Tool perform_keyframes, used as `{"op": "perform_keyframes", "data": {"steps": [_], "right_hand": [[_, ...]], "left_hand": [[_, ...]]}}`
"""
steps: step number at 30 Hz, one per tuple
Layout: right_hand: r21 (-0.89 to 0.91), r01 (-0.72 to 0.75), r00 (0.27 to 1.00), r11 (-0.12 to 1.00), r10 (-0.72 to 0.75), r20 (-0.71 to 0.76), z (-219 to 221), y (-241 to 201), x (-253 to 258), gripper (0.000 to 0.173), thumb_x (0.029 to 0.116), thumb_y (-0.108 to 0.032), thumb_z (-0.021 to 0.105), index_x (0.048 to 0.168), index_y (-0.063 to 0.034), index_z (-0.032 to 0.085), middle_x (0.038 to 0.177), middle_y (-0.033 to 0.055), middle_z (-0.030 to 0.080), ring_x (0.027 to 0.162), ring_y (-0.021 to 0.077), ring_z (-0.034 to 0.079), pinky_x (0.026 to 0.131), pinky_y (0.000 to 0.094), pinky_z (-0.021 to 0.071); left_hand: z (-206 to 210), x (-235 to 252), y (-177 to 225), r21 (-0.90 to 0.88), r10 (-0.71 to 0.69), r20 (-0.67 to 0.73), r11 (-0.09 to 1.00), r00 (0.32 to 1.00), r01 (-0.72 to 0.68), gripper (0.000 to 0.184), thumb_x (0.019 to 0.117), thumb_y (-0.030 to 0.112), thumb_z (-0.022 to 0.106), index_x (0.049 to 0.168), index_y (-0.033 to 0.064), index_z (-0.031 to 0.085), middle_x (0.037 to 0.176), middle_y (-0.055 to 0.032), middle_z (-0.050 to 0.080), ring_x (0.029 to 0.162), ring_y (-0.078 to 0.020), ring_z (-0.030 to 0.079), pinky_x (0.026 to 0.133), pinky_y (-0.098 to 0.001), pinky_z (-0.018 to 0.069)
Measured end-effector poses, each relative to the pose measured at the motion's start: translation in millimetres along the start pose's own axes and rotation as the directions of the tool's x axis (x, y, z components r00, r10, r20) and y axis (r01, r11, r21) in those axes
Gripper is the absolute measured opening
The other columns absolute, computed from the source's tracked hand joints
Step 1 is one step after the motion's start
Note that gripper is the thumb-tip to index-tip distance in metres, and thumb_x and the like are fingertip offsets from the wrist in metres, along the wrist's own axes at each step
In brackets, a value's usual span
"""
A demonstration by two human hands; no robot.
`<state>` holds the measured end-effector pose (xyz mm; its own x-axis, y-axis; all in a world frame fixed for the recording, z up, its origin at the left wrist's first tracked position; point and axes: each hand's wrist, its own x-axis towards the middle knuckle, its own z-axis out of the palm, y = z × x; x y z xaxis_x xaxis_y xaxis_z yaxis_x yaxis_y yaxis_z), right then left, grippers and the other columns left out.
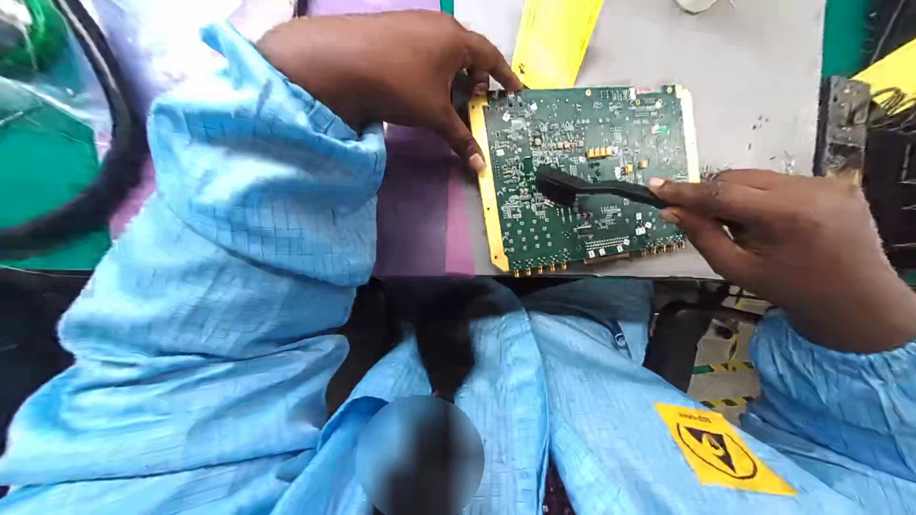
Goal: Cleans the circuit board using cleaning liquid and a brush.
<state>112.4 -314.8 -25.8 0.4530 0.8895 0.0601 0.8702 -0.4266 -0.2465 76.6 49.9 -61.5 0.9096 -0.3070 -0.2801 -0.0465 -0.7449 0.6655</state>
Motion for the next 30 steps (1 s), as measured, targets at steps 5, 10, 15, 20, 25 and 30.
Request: {"op": "perform_keyframes", "data": {"steps": [5, 10, 15, 20, 25, 30], "right_hand": [[-0.013, 0.020, 0.997, 1.000, -0.019, 0.075, -16.8, 14.6, -4.4, 0.033, 0.1053, -0.031, 0.051, 0.127, -0.0177, 0.072, 0.092, 0.0076, 0.073, 0.068, 0.0212, 0.066, 0.057, 0.0456, 0.0512], [-0.008, 0.077, 0.996, 0.997, -0.076, 0.035, -10.5, 11.2, 12.3, 0.033, 0.1055, -0.027, 0.051, 0.125, -0.0124, 0.074, 0.084, 0.0148, 0.070, 0.064, 0.0302, 0.064, 0.054, 0.0499, 0.0452], [0.010, 0.100, 0.994, 0.995, -0.100, 0.049, -12.3, 22.3, 12.9, 0.034, 0.1059, -0.030, 0.051, 0.128, -0.0164, 0.073, 0.080, 0.0125, 0.068, 0.062, 0.0269, 0.061, 0.053, 0.0484, 0.0446], [0.084, 0.109, 0.991, 0.991, -0.115, 0.067, -13.7, 32.2, 9.9, 0.032, 0.1047, -0.030, 0.053, 0.125, -0.0155, 0.073, 0.086, 0.0085, 0.072, 0.066, 0.0185, 0.064, 0.058, 0.0422, 0.0501], [0.072, 0.087, 0.995, 0.994, -0.090, 0.049, -7.6, 27.3, 12.1, 0.032, 0.1052, -0.028, 0.053, 0.126, -0.0141, 0.073, 0.087, 0.0121, 0.071, 0.065, 0.0227, 0.062, 0.058, 0.0449, 0.0478], [0.064, 0.032, 0.997, 0.997, -0.037, 0.064, -9.2, 23.4, 4.6, 0.032, 0.1047, -0.028, 0.052, 0.126, -0.0156, 0.073, 0.089, 0.0106, 0.073, 0.066, 0.0209, 0.064, 0.058, 0.0449, 0.0498]], "left_hand": [[0.0, 1.1, -3.4, -0.021, -0.006, -0.012, 1.000, 1.000, 0.006, 0.072, 0.0721, 0.019, 0.092, 0.138, 0.0179, 0.061, 0.117, -0.0058, 0.067, 0.106, -0.0181, 0.064, 0.095, -0.0437, 0.0512], [-0.2, 0.2, -0.2, 0.008, -0.008, -0.014, 1.000, 1.000, 0.008, 0.073, 0.0728, 0.020, 0.091, 0.139, 0.0180, 0.060, 0.122, -0.0062, 0.066, 0.111, -0.0189, 0.062, 0.098, -0.0454, 0.0490], [0.9, 0.6, -3.9, 0.003, -0.011, -0.019, 1.000, 1.000, 0.011, 0.075, 0.0711, 0.022, 0.091, 0.139, 0.0183, 0.060, 0.121, -0.0061, 0.066, 0.110, -0.0189, 0.062, 0.097, -0.0451, 0.0494], [1.6, 0.9, -4.2, -0.008, -0.004, -0.030, 1.000, 1.000, 0.004, 0.075, 0.0704, 0.022, 0.091, 0.139, 0.0189, 0.061, 0.122, -0.0045, 0.066, 0.110, -0.0164, 0.062, 0.097, -0.0417, 0.0495], [2.0, -0.2, 0.5, -0.026, -0.058, -0.020, 0.998, 0.998, 0.058, 0.075, 0.0720, 0.018, 0.091, 0.140, 0.0175, 0.059, 0.120, -0.0052, 0.064, 0.108, -0.0162, 0.061, 0.095, -0.0393, 0.0489], [1.3, -0.6, 0.4, -0.026, -0.050, -0.018, 0.998, 0.999, 0.050, 0.075, 0.0726, 0.018, 0.090, 0.141, 0.0179, 0.059, 0.121, -0.0053, 0.064, 0.108, -0.0157, 0.060, 0.094, -0.0392, 0.0494]]}}
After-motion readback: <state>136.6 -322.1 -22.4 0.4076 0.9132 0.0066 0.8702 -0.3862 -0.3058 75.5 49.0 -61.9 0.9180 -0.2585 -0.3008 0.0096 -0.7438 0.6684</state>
